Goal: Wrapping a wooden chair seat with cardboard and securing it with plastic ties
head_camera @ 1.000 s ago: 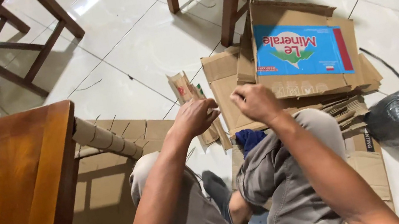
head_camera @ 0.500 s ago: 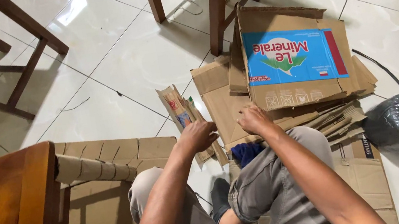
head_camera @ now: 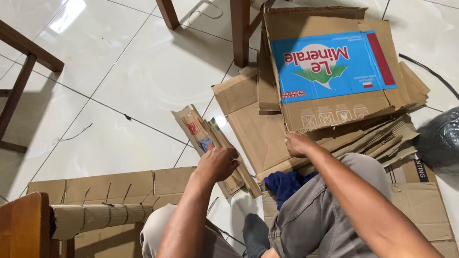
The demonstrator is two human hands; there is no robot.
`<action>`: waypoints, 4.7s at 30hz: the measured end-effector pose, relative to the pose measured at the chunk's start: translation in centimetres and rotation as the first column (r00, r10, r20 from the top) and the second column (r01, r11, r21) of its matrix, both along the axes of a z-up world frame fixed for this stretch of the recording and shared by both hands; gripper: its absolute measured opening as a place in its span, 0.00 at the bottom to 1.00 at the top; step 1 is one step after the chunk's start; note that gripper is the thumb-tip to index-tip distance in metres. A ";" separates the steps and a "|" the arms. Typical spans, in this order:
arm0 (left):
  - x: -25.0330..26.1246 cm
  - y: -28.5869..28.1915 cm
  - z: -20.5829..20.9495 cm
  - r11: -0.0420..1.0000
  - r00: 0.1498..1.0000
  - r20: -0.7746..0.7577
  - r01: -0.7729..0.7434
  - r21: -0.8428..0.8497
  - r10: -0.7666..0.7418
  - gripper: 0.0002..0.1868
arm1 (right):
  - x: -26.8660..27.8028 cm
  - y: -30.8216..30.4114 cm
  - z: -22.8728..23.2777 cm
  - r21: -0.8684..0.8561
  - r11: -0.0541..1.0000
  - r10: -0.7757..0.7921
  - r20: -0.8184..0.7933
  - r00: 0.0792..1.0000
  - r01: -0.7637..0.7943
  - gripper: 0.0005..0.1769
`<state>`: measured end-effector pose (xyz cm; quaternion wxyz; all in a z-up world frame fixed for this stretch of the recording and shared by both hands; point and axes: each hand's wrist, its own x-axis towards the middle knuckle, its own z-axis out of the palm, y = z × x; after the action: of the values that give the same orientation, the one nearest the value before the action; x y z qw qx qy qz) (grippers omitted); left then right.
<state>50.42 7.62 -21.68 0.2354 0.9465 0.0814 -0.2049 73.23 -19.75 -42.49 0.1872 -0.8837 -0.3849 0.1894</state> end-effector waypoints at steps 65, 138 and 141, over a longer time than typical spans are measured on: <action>-15.9 -7.1 21.8 0.139 -0.007 0.142 -0.133 -0.981 0.990 0.31 | -28.0 8.8 22.5 0.102 0.275 0.446 -0.894 -0.033 0.956 0.27; -59.8 -12.7 18.8 -0.220 -0.916 0.173 -0.264 -0.939 0.363 0.37 | -54.5 21.2 37.0 0.551 0.834 0.519 -0.798 0.305 0.021 0.20; -61.6 -10.7 16.9 -0.263 -0.880 0.266 -0.384 -0.885 0.393 0.35 | -55.5 22.3 39.3 0.542 0.841 0.501 -0.776 0.383 -0.003 0.22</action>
<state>-11.19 -3.09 -4.80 0.2692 0.2796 0.6406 0.6625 17.73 2.53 -3.16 0.5313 -0.4998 -0.3912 0.5612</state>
